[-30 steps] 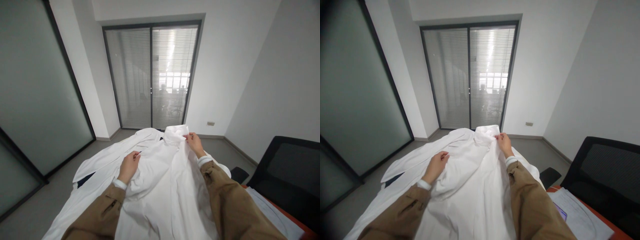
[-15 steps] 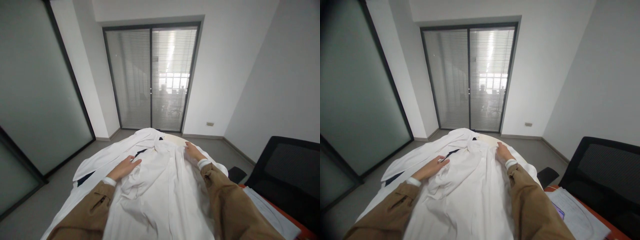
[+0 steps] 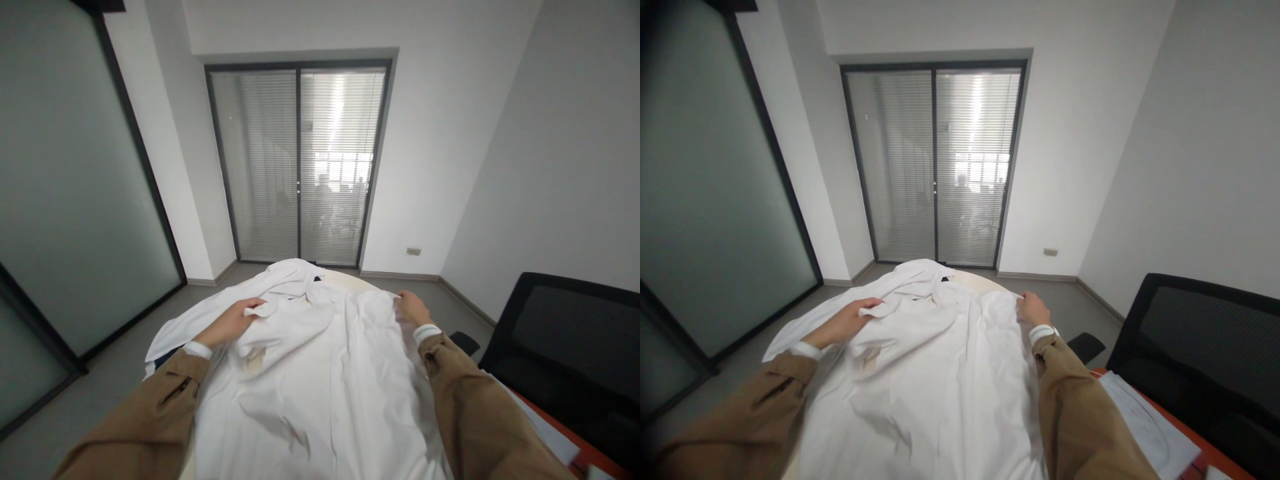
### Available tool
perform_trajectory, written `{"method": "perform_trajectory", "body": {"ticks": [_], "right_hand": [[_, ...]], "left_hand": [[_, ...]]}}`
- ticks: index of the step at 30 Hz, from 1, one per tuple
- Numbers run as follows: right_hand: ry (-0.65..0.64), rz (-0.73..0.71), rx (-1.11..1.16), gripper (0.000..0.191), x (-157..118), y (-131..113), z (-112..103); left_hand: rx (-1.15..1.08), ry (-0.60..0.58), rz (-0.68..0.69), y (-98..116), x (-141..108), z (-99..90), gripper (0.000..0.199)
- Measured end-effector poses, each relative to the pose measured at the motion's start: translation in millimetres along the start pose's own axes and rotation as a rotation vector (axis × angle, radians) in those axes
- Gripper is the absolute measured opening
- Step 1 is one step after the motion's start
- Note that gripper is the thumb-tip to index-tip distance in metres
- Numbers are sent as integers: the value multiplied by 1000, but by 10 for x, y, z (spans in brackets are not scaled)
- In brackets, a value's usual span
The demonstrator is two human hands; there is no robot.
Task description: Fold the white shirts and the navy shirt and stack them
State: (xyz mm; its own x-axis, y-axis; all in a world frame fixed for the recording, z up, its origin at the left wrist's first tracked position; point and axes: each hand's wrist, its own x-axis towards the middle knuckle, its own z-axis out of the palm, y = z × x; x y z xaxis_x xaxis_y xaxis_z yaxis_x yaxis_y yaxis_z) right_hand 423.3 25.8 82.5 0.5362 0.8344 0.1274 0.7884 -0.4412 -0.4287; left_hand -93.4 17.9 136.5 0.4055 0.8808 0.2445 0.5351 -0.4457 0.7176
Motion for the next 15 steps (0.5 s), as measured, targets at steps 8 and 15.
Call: {"method": "perform_trajectory", "body": {"ticks": [8,15], "right_hand": [[208,72,107,43,-63,-76,-162],[31,84,41,42,25,38,13]], "left_hand": [[102,604,-117,-178,363,-456,48],[107,578,-389,-659,490,-292,47]]}}
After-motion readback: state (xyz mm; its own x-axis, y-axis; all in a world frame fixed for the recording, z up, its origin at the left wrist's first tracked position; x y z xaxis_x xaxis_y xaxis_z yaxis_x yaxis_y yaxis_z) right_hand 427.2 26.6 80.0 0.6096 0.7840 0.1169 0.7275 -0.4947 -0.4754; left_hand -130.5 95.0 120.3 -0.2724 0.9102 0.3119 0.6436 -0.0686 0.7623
